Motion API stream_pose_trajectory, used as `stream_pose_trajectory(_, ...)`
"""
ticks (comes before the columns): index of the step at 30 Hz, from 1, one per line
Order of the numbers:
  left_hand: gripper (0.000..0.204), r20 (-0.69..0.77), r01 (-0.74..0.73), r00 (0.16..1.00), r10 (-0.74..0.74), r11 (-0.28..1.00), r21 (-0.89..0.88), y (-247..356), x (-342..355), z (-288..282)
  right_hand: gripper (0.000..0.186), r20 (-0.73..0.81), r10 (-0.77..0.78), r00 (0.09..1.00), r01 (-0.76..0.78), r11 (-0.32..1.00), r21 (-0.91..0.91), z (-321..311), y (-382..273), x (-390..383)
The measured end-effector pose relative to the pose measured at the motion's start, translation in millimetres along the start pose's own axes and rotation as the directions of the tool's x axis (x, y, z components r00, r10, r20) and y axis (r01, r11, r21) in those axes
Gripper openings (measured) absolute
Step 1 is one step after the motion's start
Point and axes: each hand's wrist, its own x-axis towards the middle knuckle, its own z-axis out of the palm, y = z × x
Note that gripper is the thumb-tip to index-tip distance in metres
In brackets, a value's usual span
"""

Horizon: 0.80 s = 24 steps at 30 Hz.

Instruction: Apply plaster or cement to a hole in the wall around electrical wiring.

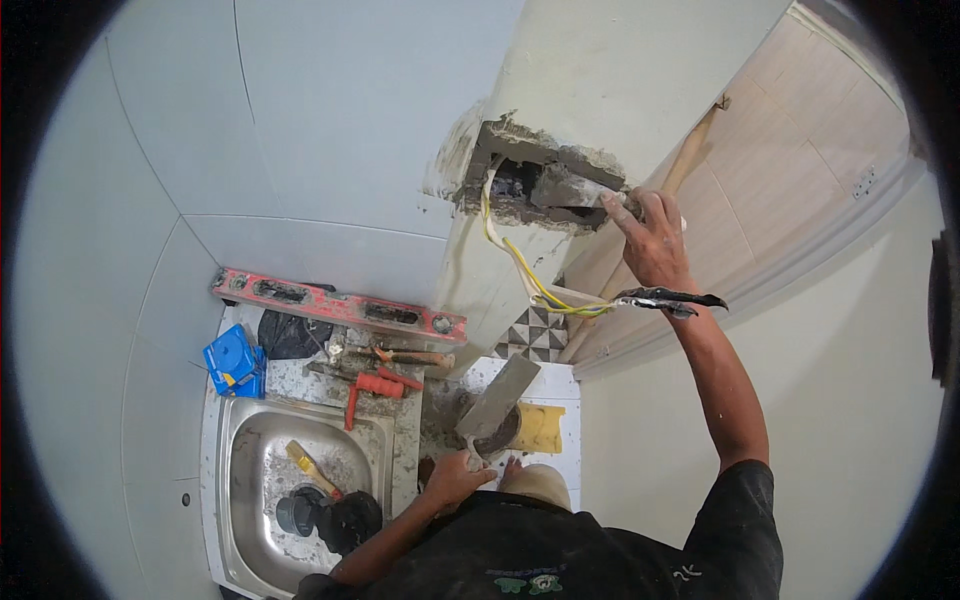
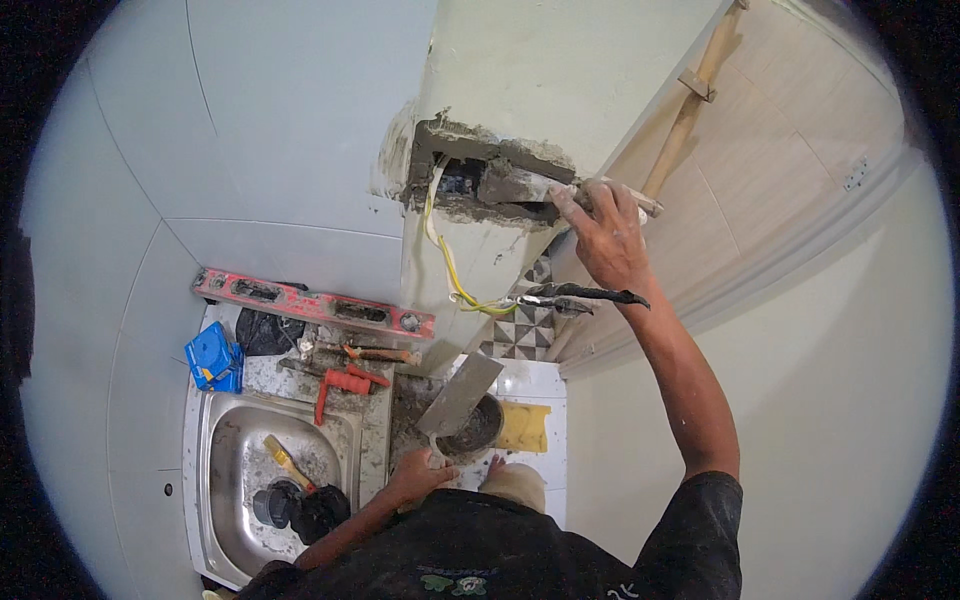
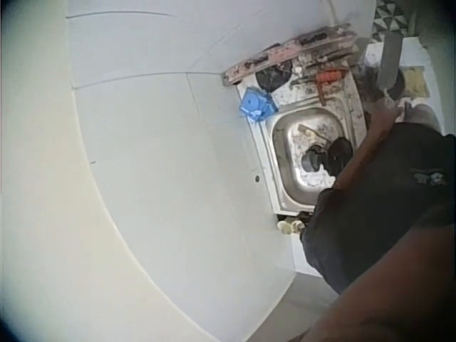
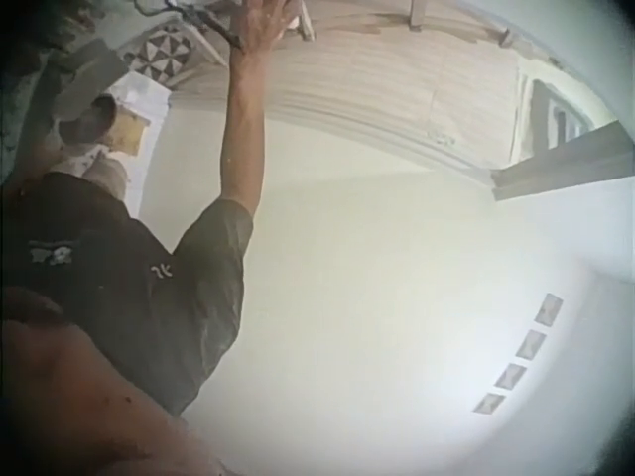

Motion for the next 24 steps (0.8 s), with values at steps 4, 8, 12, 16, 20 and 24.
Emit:
stream_pose_trajectory(4,0.043,-0.011,-0.066,0.998,0.065,0.991,-0.115,-2.6,-2.1,-3.8,0.054,0.061,0.027,0.998,-0.025,0.999,-0.020,-11.4,0.2,3.6)
stream_pose_trajectory(8,0.044,-0.003,-0.075,0.997,0.075,0.990,-0.122,5.4,-7.4,-12.4,0.052,0.096,0.043,0.994,-0.036,0.996,-0.077,-21.9,-0.4,2.9)
stream_pose_trajectory(12,0.042,0.000,-0.080,0.997,0.081,0.982,-0.172,0.0,-9.3,-13.7,0.048,0.115,0.050,0.992,-0.039,0.995,-0.092,-44.4,-10.9,3.3)
stream_pose_trajectory(16,0.039,-0.048,-0.089,0.995,0.082,0.981,-0.172,-12.0,-11.5,-12.4,0.041,0.174,0.010,0.985,0.013,0.991,-0.131,-75.4,-24.9,3.0)
stream_pose_trajectory(20,0.035,-0.051,-0.115,0.993,0.109,0.986,-0.119,-22.7,-7.0,-13.3,0.035,0.349,-0.066,0.935,0.096,0.993,-0.071,-84.2,-38.9,27.5)
stream_pose_trajectory(24,0.045,-0.020,-0.077,0.997,0.075,0.984,-0.159,-24.0,-3.4,-12.9,0.025,0.472,-0.234,0.850,0.325,0.938,-0.120,-83.5,-57.1,57.6)
